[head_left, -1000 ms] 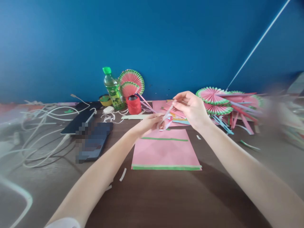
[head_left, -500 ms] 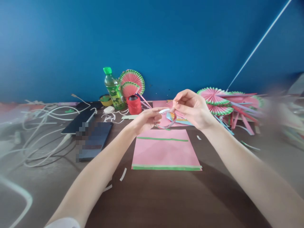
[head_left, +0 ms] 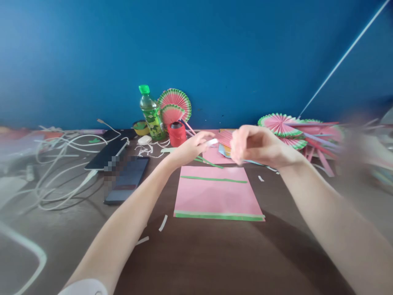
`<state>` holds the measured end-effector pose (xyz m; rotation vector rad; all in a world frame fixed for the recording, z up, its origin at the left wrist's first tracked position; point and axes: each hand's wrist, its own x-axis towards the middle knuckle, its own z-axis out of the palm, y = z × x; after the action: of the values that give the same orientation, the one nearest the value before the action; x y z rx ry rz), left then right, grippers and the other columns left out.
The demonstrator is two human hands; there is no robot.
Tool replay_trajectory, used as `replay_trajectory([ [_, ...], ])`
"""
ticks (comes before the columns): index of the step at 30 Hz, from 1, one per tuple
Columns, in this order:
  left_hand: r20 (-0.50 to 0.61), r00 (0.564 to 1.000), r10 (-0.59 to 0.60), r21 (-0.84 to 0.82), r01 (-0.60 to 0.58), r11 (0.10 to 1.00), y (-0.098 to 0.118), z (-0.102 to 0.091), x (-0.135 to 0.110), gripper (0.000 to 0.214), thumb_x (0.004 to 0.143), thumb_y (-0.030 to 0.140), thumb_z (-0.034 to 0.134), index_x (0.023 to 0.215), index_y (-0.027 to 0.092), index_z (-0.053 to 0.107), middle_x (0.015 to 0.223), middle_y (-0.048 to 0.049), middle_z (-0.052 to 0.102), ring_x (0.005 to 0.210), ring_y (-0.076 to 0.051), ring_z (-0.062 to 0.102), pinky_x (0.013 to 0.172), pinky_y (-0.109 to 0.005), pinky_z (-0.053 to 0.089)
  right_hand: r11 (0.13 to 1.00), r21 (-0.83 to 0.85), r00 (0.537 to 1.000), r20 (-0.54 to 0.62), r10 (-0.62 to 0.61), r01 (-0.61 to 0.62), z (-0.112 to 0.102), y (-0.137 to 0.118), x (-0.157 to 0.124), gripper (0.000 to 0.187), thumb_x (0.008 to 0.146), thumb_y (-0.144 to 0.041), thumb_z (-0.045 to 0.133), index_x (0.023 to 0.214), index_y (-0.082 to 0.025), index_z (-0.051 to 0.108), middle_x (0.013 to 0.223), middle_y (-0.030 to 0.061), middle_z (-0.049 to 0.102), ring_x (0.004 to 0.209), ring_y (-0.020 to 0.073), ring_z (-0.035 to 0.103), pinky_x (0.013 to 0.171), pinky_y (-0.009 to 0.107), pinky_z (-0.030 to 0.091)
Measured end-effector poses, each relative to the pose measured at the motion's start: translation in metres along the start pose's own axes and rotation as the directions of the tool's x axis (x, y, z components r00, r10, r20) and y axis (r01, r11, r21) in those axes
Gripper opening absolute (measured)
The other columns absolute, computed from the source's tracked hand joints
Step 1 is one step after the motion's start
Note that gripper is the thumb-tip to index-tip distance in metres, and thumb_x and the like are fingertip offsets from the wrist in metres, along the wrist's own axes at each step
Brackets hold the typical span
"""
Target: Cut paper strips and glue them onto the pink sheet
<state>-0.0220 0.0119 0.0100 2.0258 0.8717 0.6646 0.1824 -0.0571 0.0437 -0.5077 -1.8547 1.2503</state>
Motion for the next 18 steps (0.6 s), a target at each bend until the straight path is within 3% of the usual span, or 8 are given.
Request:
replay_trajectory([
  [2, -0.1, 0.995, -0.032, 0.3, 0.061, 0.952, -0.004, -0.008, -0.001, 0.035, 0.081, 0.023, 0.038, 0.115, 0.019, 0.047, 0.085, -0.0027, 0.055, 0.064, -0.01, 0.046, 0.064, -0.025, 0.036, 0.999, -0.04, 0.995, 0.095, 0.029, -0.025, -0.001, -0.009, -0.003, 0.01, 0.07, -0.02, 0.067, 0.069, -0.018, 0.057, 0.067, -0.0021, 0.057, 0.058, 0.0095, 0.056, 0.054, 0.025, 0.046],
  [3, -0.11, 0.994, -0.023, 0.384, 0.064, 0.921, -0.006, -0.012, -0.002, 0.036, 0.082, 0.021, 0.036, 0.116, 0.019, 0.045, 0.087, -0.0029, 0.056, 0.065, -0.011, 0.048, 0.065, -0.025, 0.036, 0.995, -0.079, 0.994, 0.086, 0.061, -0.054, -0.002, -0.013, -0.004, 0.008, 0.071, -0.019, 0.066, 0.07, -0.018, 0.058, 0.068, -0.0015, 0.058, 0.059, 0.0099, 0.057, 0.055, 0.025, 0.046],
  [6, -0.053, 0.997, -0.055, 0.53, 0.074, 0.845, -0.004, -0.024, -0.005, 0.035, 0.081, 0.019, 0.033, 0.114, 0.021, 0.045, 0.08, -0.0008, 0.06, 0.066, -0.012, 0.052, 0.065, -0.025, 0.038, 0.97, -0.164, 0.983, -0.063, 0.17, -0.178, -0.003, -0.016, -0.003, 0.011, 0.07, -0.022, 0.067, 0.078, -0.02, 0.06, 0.072, -0.0013, 0.061, 0.064, 0.0111, 0.059, 0.058, 0.026, 0.049],
  [8, -0.017, 0.98, -0.197, 0.587, 0.169, 0.792, -0.002, -0.031, -0.007, 0.033, 0.077, 0.017, 0.036, 0.108, 0.019, 0.047, 0.076, -0.0003, 0.063, 0.068, -0.014, 0.055, 0.064, -0.024, 0.038, 0.948, -0.187, 0.963, -0.138, 0.233, -0.257, -0.002, -0.011, 0.0, 0.017, 0.067, -0.025, 0.069, 0.081, -0.02, 0.06, 0.075, -0.0008, 0.062, 0.067, 0.0129, 0.062, 0.062, 0.028, 0.05],
  [11, 0.008, 0.883, -0.469, 0.627, 0.361, 0.691, -0.004, -0.04, -0.011, 0.037, 0.069, 0.013, 0.04, 0.106, 0.017, 0.046, 0.076, -0.0008, 0.066, 0.07, -0.015, 0.059, 0.063, -0.023, 0.04, 0.93, -0.162, 0.94, -0.152, 0.307, -0.33, 0.002, -0.001, 0.005, 0.018, 0.066, -0.028, 0.07, 0.077, -0.02, 0.059, 0.074, 0.0003, 0.064, 0.07, 0.0163, 0.064, 0.065, 0.031, 0.053],
  [14, -0.002, 0.822, -0.569, 0.698, 0.409, 0.588, -0.013, -0.046, -0.012, 0.035, 0.065, 0.018, 0.048, 0.1, 0.017, 0.051, 0.081, -0.0033, 0.067, 0.072, -0.017, 0.06, 0.064, -0.025, 0.042, 0.924, -0.093, 0.92, -0.173, 0.352, -0.371, 0.007, 0.009, 0.008, 0.021, 0.063, -0.029, 0.072, 0.075, -0.018, 0.059, 0.071, 0.0007, 0.065, 0.073, 0.0187, 0.066, 0.065, 0.032, 0.054],
  [16, -0.04, 0.839, -0.543, 0.765, 0.376, 0.524, -0.016, -0.045, -0.011, 0.031, 0.062, 0.025, 0.055, 0.092, 0.018, 0.056, 0.089, -0.0066, 0.066, 0.078, -0.021, 0.059, 0.066, -0.027, 0.042, 0.919, -0.049, 0.903, -0.213, 0.374, -0.392, 0.009, 0.015, 0.01, 0.022, 0.062, -0.029, 0.073, 0.074, -0.016, 0.059, 0.072, 0.0019, 0.066, 0.074, 0.0191, 0.066, 0.067, 0.032, 0.054],
  [18, -0.075, 0.899, -0.432, 0.781, 0.322, 0.535, -0.012, -0.04, -0.009, 0.025, 0.064, 0.027, 0.055, 0.086, 0.017, 0.059, 0.092, -0.0083, 0.065, 0.083, -0.022, 0.058, 0.069, -0.028, 0.041, 0.909, -0.021, 0.878, -0.269, 0.395, -0.416, 0.01, 0.019, 0.012, 0.024, 0.059, -0.029, 0.074, 0.072, -0.015, 0.059, 0.072, 0.0028, 0.067, 0.073, 0.0186, 0.066, 0.067, 0.031, 0.054],
])
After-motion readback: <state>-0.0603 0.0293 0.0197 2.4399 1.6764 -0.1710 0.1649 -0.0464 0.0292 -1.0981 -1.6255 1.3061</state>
